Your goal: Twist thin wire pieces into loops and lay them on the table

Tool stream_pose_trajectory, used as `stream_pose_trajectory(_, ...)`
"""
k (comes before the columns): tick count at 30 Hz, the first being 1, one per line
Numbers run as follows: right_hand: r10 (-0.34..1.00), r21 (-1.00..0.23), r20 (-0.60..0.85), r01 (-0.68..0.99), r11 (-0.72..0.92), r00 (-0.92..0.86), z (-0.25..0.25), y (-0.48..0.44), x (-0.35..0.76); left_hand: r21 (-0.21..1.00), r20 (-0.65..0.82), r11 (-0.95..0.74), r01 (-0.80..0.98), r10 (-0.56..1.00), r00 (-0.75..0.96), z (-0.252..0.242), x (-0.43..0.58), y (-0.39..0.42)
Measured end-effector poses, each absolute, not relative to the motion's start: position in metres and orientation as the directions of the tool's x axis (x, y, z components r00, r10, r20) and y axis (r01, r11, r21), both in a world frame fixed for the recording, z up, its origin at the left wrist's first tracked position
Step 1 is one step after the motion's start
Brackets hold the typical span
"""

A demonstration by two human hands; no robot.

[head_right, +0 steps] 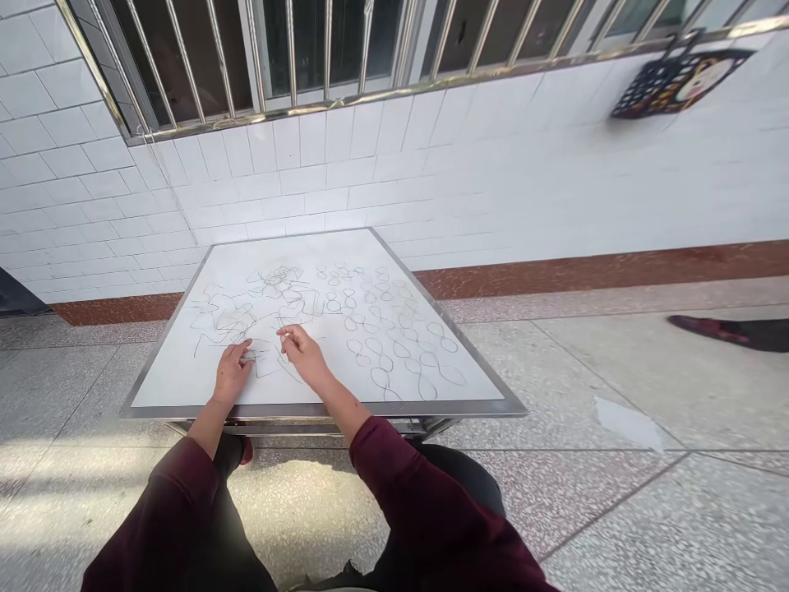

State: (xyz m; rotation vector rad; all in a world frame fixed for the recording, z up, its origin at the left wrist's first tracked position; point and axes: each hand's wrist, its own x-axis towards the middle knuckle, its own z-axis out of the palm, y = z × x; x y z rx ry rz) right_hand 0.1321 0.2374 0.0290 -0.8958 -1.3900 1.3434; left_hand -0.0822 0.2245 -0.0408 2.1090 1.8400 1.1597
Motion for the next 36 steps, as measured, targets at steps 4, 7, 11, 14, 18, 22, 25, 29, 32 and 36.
stream_pose_trajectory(4, 0.923, -0.914, 0.288, 0.216, 0.344, -0.254, 0.046, 0.198, 0.143, 0.606, 0.454, -0.3, 0.737, 0.891, -0.011, -0.036, -0.083, 0.224)
stream_pose_trajectory(7, 0.904, -0.892, 0.315, 0.236, 0.386, -0.288, 0.052, 0.168, 0.151, 0.631, 0.466, -0.337, 0.699, 0.885, 0.006, -0.031, -0.083, 0.221)
stream_pose_trajectory(11, 0.922, -0.984, 0.097, -0.176, 0.032, -0.376, 0.055, 0.137, 0.158, 0.678, 0.498, -0.369, 0.636, 0.867, -0.027, -0.026, -0.081, 0.211)
stream_pose_trajectory(14, 0.901, -0.842, -0.036, -0.473, -0.261, -0.433, 0.054, 0.125, 0.161, 0.729, 0.498, -0.383, 0.567, 0.865, -0.057, -0.021, -0.075, 0.2)
stream_pose_trajectory(18, 0.881, -0.655, -0.108, -0.634, -0.411, -0.46, 0.05, 0.122, 0.163, 0.821, 0.456, -0.371, 0.434, 0.884, -0.106, -0.008, -0.058, 0.182)
stream_pose_trajectory(22, 0.865, -0.58, -0.137, -0.669, -0.465, -0.482, 0.045, 0.12, 0.165, 0.918, 0.337, -0.317, 0.239, 0.94, -0.046, 0.013, -0.032, 0.155)
stream_pose_trajectory(25, 0.861, -0.61, -0.148, -0.641, -0.467, -0.487, 0.04, 0.114, 0.166, 0.966, 0.234, -0.237, 0.1, 0.971, 0.04, 0.028, -0.012, 0.128)
stream_pose_trajectory(29, 0.857, -0.768, -0.15, -0.488, -0.414, -0.492, 0.03, 0.108, 0.174, 0.987, 0.078, -0.069, -0.143, 0.995, 0.059, 0.044, 0.001, 0.1)
stream_pose_trajectory(32, 0.975, -0.923, -0.085, -0.353, -0.154, -0.203, 0.027, 0.108, 0.193, 0.992, 0.042, -0.036, -0.119, 0.998, 0.048, 0.05, -0.001, 0.088)
stream_pose_trajectory(36, 0.924, -0.942, 0.336, 0.079, 0.326, 0.182, 0.043, 0.101, 0.221, 0.998, 0.046, -0.042, -0.042, 0.996, 0.082, 0.055, -0.002, 0.08)
